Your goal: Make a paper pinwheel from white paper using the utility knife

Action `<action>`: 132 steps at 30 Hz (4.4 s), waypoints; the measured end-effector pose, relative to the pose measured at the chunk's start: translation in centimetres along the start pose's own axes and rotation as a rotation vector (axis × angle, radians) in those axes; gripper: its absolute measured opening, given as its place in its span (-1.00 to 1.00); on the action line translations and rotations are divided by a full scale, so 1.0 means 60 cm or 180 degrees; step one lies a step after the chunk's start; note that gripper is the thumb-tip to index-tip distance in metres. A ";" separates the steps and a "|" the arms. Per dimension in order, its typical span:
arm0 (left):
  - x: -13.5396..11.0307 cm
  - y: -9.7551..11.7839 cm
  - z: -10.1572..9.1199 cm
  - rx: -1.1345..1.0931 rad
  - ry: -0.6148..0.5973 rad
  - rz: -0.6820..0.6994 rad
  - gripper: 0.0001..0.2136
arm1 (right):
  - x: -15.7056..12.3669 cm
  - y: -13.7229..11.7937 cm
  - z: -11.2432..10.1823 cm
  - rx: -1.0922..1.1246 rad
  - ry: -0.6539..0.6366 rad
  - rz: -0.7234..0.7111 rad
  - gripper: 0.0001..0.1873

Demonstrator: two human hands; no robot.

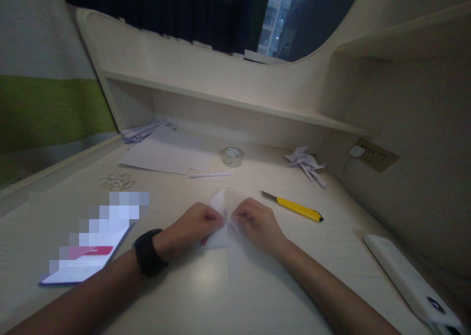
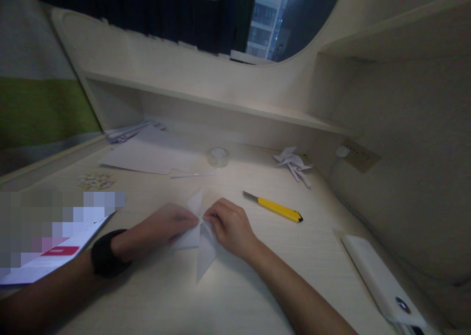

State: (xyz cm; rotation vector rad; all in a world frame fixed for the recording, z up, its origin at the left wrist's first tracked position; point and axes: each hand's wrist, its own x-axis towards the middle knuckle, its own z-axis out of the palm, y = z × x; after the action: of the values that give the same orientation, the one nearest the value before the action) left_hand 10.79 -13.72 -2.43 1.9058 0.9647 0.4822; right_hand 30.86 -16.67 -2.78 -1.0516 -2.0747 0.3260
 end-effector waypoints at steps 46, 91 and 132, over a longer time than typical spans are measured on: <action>0.002 0.001 0.013 0.0116 0.0213 -0.0199 -0.64 | -0.025 -0.007 0.029 -0.1872 0.0597 -0.1222 -0.83; 0.002 0.007 -0.023 0.0234 -0.0166 0.0327 -0.78 | -0.015 -0.012 0.000 -0.1811 0.0619 -0.1090 -0.83; -0.008 0.006 -0.012 0.1859 0.0581 0.1320 -0.75 | -0.014 -0.019 -0.005 -0.1328 0.0546 -0.1217 -0.82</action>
State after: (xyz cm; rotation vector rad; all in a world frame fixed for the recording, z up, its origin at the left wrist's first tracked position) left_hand 10.21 -13.80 -1.72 2.6530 0.8856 0.6751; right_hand 30.69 -18.06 -2.41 -0.8481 -2.1756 -0.3906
